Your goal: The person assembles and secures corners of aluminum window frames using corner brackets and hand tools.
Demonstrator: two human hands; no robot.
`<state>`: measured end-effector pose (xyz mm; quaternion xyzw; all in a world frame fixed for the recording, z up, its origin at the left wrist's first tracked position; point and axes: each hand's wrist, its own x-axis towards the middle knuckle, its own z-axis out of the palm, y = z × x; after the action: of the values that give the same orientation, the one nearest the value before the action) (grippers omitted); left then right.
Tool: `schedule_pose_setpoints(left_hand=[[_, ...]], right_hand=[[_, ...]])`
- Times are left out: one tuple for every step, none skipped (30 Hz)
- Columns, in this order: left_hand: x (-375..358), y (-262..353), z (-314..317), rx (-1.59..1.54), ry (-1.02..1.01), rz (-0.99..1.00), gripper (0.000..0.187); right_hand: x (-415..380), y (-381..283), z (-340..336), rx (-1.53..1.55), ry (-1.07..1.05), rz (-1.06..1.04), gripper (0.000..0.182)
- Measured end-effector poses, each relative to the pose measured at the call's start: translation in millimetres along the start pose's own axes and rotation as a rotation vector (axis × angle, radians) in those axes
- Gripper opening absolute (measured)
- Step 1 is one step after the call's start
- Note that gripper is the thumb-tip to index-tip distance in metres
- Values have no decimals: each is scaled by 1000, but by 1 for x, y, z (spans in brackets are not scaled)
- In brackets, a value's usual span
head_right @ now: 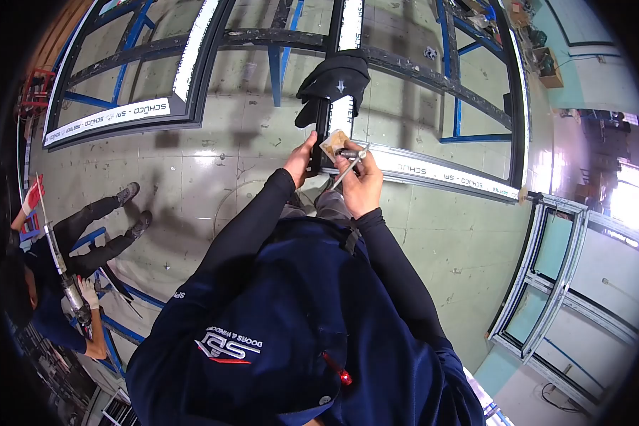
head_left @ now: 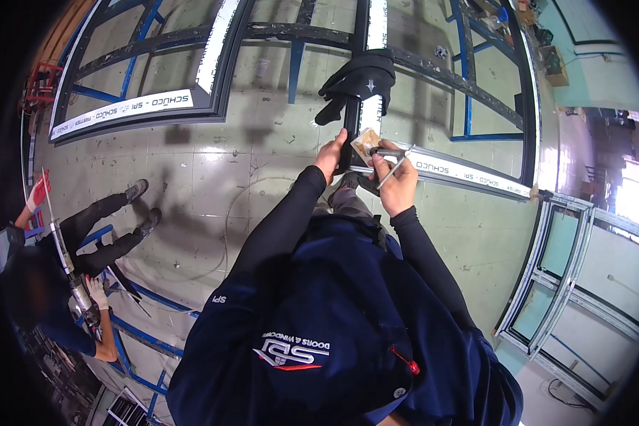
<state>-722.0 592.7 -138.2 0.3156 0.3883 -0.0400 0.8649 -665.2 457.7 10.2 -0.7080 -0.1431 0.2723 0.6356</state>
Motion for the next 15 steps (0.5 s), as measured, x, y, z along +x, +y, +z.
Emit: schedule_pose_setpoints(left_hand=[[1, -1, 0, 0, -5, -8, 83], [2, -1, 0, -2, 3, -7, 83], [2, -2, 0, -2, 11, -4, 83], [2, -1, 0, -3, 20, 0, 83], [1, -1, 0, -8, 16, 2, 82], [1, 0, 0, -14, 12, 4, 82], [-2, 1, 1, -21, 8, 7, 81], [-4, 3, 2, -20, 17, 12, 80], [-5, 4, 4, -19, 26, 16, 80], [-7, 4, 4, -17, 35, 20, 79], [-8, 4, 4, -22, 23, 22, 79], [-9, 6, 4, -26, 10, 25, 78], [-9, 6, 4, -30, -3, 27, 78], [-11, 6, 4, -33, -15, 30, 77], [-12, 6, 5, -36, -26, 34, 77]], right_hand=[[0, 1, 0, 9, -15, 13, 26], [1, 1, 1, 23, 0, 19, 26], [2, 0, 2, 38, 14, 24, 26], [2, -1, 4, 53, 27, 28, 27], [1, -3, 5, 36, 31, 16, 27], [1, -5, 5, 17, 33, 3, 27], [1, -6, 6, -2, 35, -9, 27], [1, -6, 6, 6, 29, 0, 26], [3, -4, 4, 13, 25, 10, 25], [3, -3, 2, 21, 21, 21, 25], [3, -2, 2, 16, 26, 24, 28], [4, -2, 1, 11, 30, 26, 31], [4, -1, 1, 6, 35, 28, 34], [5, -1, 1, -31, 49, 9, 34], [4, -3, 1, -38, 52, -9, 33]])
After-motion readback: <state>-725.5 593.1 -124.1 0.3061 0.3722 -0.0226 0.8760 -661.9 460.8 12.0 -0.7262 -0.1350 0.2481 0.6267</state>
